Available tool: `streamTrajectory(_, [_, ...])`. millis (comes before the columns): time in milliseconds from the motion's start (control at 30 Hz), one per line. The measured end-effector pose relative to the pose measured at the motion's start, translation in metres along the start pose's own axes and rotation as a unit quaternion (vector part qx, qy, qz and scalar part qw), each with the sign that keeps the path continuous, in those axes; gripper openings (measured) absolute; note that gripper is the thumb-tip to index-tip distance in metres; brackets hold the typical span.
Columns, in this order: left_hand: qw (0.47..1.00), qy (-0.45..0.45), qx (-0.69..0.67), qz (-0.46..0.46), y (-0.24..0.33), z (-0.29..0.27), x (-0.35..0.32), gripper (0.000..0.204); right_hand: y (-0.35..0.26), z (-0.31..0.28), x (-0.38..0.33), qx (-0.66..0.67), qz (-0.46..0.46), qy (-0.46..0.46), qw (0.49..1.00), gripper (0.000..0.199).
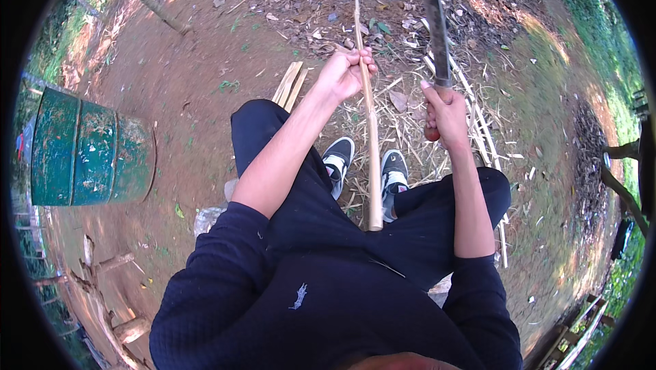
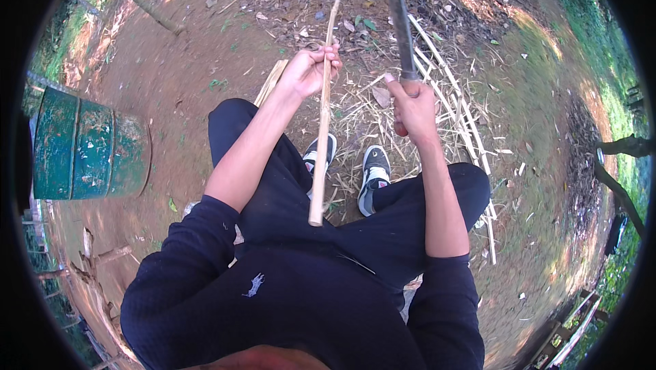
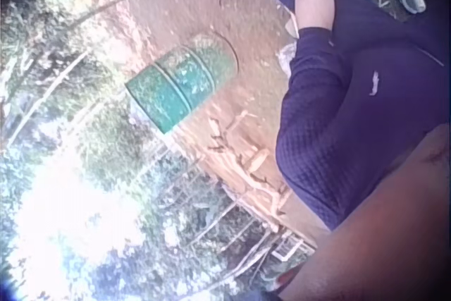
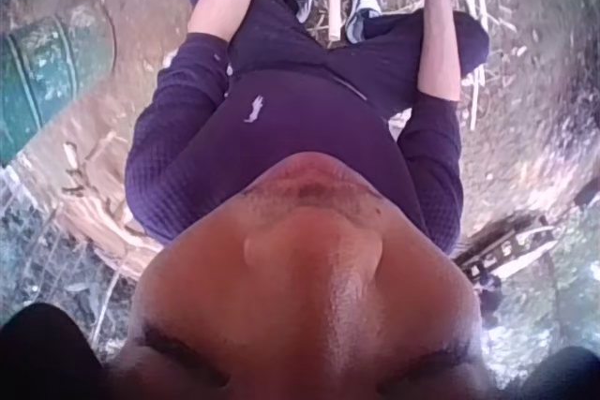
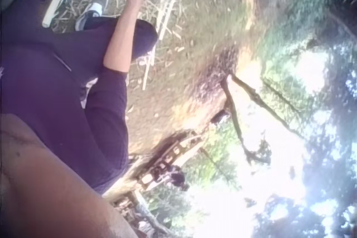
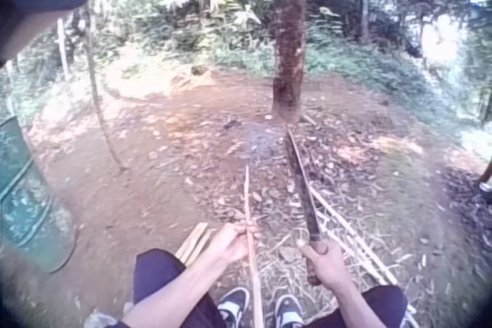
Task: The person whittles and shapes a long strip of bamboo using a large knife, repeatedly shaving off thin layers and checking the straightness and flexibility of the piece.
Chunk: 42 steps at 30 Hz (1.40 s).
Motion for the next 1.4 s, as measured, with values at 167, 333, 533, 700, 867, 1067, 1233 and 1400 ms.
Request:
streamTrajectory(167, [0.996, -0.07, -0.035, 0.032, 0.002, 0.005, -0.002, 0.016, -0.008, -0.017, 0.001, -0.08, 0.008, 0.036, 0.996, 0.037])
streamTrajectory(333, [0.983, -0.097, -0.006, 0.158, 0.012, 0.046, -0.023, 0.021, -0.001, -0.071, 0.011, -0.187, -0.028, 0.167, 0.968, 0.043])
streamTrajectory(533, [0.955, -0.159, 0.056, 0.245, 0.042, 0.032, -0.031, 0.046, -0.005, -0.092, 0.004, -0.187, -0.015, 0.218, 0.958, 0.046])
streamTrajectory(700, [0.937, -0.085, 0.103, 0.321, 0.033, 0.046, -0.031, 0.04, -0.018, -0.081, -0.002, -0.3, -0.1, 0.265, 0.911, 0.045])
streamTrajectory(867, [0.932, -0.117, 0.19, 0.287, 0.013, 0.059, -0.033, 0.039, -0.038, -0.059, -0.015, -0.409, -0.131, 0.301, 0.852, 0.029])
streamTrajectory(1067, [0.912, -0.146, 0.229, 0.307, 0.009, 0.054, -0.034, 0.041, -0.043, -0.056, -0.021, -0.453, -0.199, 0.371, 0.786, 0.02])
streamTrajectory(1233, [0.881, -0.121, 0.242, 0.388, 0.006, 0.054, -0.039, 0.04, -0.041, -0.06, -0.022, -0.401, -0.158, 0.367, 0.825, 0.024])
streamTrajectory(1400, [0.864, -0.157, 0.336, 0.339, -0.008, 0.063, -0.041, 0.028, -0.04, -0.066, -0.02, -0.378, -0.139, 0.355, 0.843, 0.03])
Point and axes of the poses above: each hand's wrist, its own x-axis towards the middle knuckle, its own z-axis out of the palm, y = z × x, the point moved 5 cm from there along x, towards the middle knuckle, and after that the axes turned 13 degrees about -x, right-handed, at the moved point
